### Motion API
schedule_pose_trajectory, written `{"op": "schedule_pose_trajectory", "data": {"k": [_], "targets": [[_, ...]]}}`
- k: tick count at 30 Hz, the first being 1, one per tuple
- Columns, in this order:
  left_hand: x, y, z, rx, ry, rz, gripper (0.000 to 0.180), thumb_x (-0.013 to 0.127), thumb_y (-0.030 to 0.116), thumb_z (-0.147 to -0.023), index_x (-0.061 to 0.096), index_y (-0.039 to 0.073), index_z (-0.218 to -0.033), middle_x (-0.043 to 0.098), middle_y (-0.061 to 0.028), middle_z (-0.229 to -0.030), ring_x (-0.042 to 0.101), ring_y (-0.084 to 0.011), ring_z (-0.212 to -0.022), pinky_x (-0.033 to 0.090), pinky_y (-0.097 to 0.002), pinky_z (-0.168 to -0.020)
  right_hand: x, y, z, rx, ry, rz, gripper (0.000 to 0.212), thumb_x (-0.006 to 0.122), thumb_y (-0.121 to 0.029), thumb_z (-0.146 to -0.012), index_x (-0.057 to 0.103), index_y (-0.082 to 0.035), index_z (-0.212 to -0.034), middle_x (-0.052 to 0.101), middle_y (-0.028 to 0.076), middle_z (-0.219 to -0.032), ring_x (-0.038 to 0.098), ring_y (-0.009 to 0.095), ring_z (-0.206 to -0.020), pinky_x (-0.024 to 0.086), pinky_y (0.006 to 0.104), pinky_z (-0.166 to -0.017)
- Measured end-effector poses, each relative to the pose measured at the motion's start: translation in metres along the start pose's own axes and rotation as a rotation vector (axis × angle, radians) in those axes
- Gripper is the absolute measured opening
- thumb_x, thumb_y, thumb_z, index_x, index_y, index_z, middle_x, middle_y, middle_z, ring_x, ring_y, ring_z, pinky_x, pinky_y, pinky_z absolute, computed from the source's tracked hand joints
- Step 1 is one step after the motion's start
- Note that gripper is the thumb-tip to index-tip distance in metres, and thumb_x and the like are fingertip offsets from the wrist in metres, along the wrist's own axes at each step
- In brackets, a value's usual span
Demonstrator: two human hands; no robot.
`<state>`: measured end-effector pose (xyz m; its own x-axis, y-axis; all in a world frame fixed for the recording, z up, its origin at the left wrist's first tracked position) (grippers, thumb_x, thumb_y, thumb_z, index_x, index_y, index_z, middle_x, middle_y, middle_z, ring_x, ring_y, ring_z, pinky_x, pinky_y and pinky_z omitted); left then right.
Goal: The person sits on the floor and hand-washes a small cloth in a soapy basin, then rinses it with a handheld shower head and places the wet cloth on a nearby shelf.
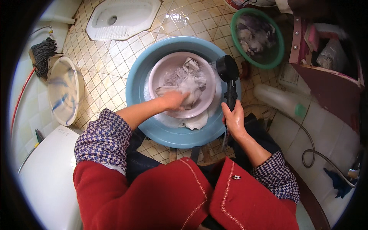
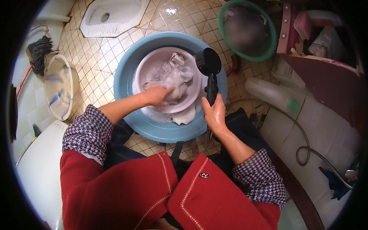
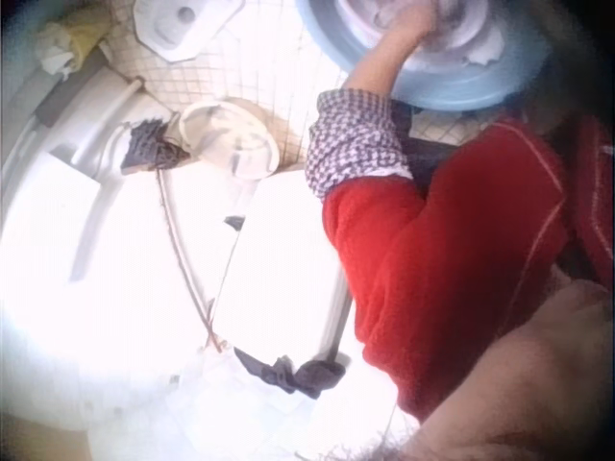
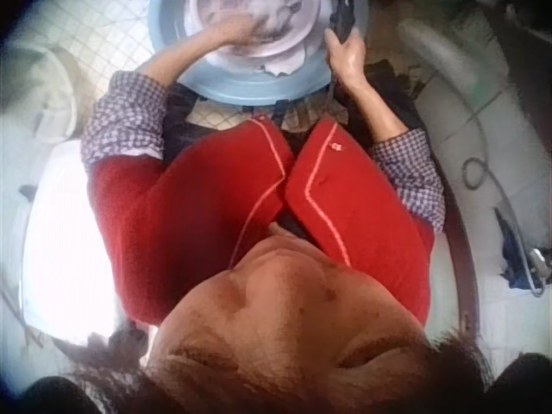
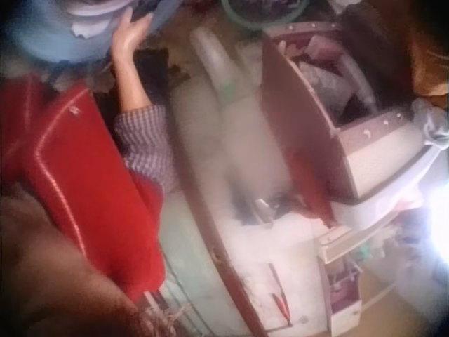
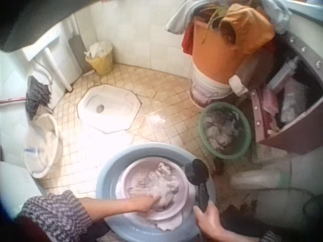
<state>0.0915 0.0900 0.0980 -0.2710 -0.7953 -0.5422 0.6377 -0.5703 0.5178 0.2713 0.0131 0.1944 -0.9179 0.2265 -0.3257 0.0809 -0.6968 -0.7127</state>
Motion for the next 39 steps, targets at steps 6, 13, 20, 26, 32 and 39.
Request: {"op": "schedule_pose_trajectory", "data": {"k": [6,13,20,26,32,39], "targets": [[-0.029,-0.039,-0.033,-0.206,0.582,0.067,0.093,0.079,0.034,-0.058,0.028,0.03,-0.136,0.023,-0.0166,-0.14,0.023,-0.0334,-0.13,0.033,-0.0629,-0.086,0.004,0.001,0.003,-0.047,0.015,0.148,0.028,0.062,-0.017,-0.081,0.039,0.0,-0.082,0.051,0.008,-0.055,0.05,0.015,-0.043,0.039,0.0318,-0.04],[0.031,-0.067,-0.078,-0.348,0.407,0.385,0.08,0.073,0.026,-0.062,0.036,0.025,-0.132,0.047,-0.0244,-0.117,0.053,-0.0375,-0.099,0.045,-0.0418,-0.081,0.021,0.004,0.003,0.033,-0.018,-0.153,0.024,0.06,-0.012,-0.081,0.042,-0.001,-0.093,0.054,0.006,-0.065,0.051,0.012,-0.046,0.042,0.0248,-0.042],[-0.044,-0.064,-0.024,-0.384,0.847,0.271,0.043,0.064,0.031,-0.072,0.05,0.007,-0.104,0.055,-0.0191,-0.092,0.057,-0.0374,-0.081,0.046,-0.0469,-0.071,0.036,0.018,0.009,0.208,-0.14,-0.33,0.021,0.06,-0.017,-0.083,0.045,-0.003,-0.09,0.05,0.003,-0.061,0.047,0.01,-0.044,0.04,0.0244,-0.042],[-0.013,-0.029,-0.005,-0.253,0.721,0.014,0.044,0.068,0.031,-0.069,0.053,0.01,-0.105,0.048,-0.0159,-0.104,0.051,-0.0343,-0.094,0.044,-0.0422,-0.072,0.038,0.019,0.018,0.174,-0.151,-0.445,0.031,0.056,-0.034,-0.087,0.047,-0.004,-0.086,0.048,0.002,-0.058,0.046,0.01,-0.044,0.038,0.0245,-0.041],[-0.001,-0.063,-0.04,-0.342,0.706,1.457,0.045,0.053,0.035,-0.083,0.053,0.002,-0.114,0.061,-0.0127,-0.1,0.059,-0.0275,-0.085,0.047,-0.0426,-0.077,0.055,0.004,0.047,0.021,-0.177,-0.471,0.025,0.057,-0.029,-0.087,0.048,-0.006,-0.088,0.05,0.002,-0.058,0.049,0.01,-0.045,0.042,0.0243,-0.042],[-0.052,0.003,-0.009,0.367,0.577,2.521,0.047,0.028,0.036,-0.095,0.049,-0.002,-0.114,0.055,-0.0174,-0.115,0.052,-0.0314,-0.107,0.037,-0.0443,-0.097,0.076,0.001,0.096,-0.097,-0.196,-0.389,0.023,0.059,-0.026,-0.086,0.047,-0.006,-0.087,0.046,0.0,-0.056,0.044,0.009,-0.041,0.036,0.0245,-0.037]]}}
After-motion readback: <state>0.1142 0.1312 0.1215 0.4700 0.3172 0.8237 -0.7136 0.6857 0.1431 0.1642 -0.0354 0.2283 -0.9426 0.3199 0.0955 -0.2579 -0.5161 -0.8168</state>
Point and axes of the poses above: each hand's wrist, its own z-axis away from the middle knuckle, its own x-axis out of the palm, y = z × x, the point moved 9 cm from there along -z, towards the middle knuckle
